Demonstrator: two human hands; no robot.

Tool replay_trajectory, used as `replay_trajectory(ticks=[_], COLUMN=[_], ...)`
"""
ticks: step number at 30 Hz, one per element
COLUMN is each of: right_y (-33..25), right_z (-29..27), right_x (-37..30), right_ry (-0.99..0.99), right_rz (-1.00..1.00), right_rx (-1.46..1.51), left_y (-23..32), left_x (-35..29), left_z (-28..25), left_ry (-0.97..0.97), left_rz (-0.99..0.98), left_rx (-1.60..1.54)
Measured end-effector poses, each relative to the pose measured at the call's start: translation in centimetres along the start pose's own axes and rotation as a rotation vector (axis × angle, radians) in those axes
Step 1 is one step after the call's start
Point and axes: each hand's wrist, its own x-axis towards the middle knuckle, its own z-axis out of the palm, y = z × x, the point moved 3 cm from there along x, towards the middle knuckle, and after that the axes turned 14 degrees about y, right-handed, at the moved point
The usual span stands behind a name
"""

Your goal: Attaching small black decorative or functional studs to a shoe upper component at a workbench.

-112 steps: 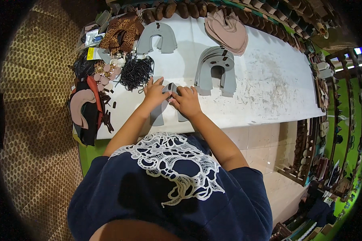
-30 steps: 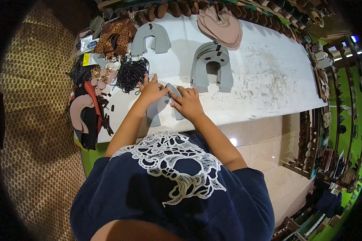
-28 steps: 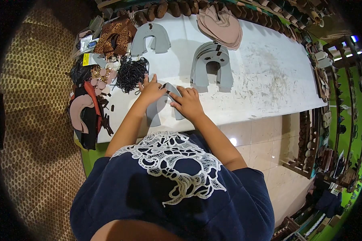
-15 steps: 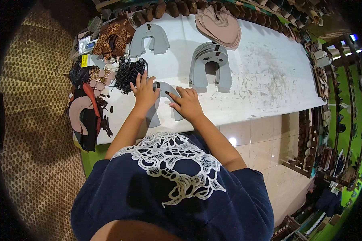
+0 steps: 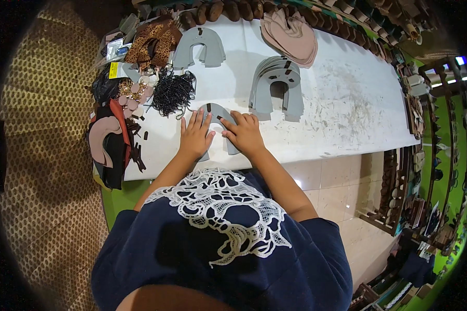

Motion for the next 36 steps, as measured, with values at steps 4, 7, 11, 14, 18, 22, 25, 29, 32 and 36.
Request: replay_trajectory(ticks=[4,7,11,14,18,22,25,29,32,36], right_y=[0.1,0.2,-0.2,-0.5,-2.4,-4.8,-6.6,-8.4,-9.3,-9.5], right_z=[0.1,0.3,0.0,0.0,0.5,2.2,3.6,5.1,6.0,6.3], right_x=[-0.1,-0.3,-0.4,0.0,1.1,2.5,3.1,3.9,4.1,4.3], right_ry=[0.006,0.035,0.103,0.116,0.135,0.038,-0.019,-0.122,-0.154,-0.188], right_rz=[0.016,-0.007,-0.007,-0.001,-0.081,-0.155,-0.220,-0.332,-0.363,-0.358], right_rx=[0.039,0.047,0.094,0.090,0.089,0.174,0.242,0.290,0.318,0.334], left_y=[0.1,0.1,-0.3,-0.5,-1.4,-2.9,-4.6,-7.1,-9.3,-11.2], left_x=[-0.1,-0.1,-1.0,-1.9,-2.7,-2.9,-3.6,-5.5,-7.0,-7.9], left_z=[-0.1,-0.5,-1.0,-1.8,-3.3,-5.7,-7.4,-10.1,-11.6,-12.3], left_ry=[-0.042,-0.040,-0.051,-0.071,-0.025,0.035,0.107,0.342,0.391,0.304], left_rz=[-0.013,-0.016,-0.019,0.059,0.034,-0.077,-0.204,-0.379,-0.551,-0.687], left_rx=[0.032,0.011,-0.029,-0.112,-0.154,-0.284,-0.311,-0.090,0.247,0.421])
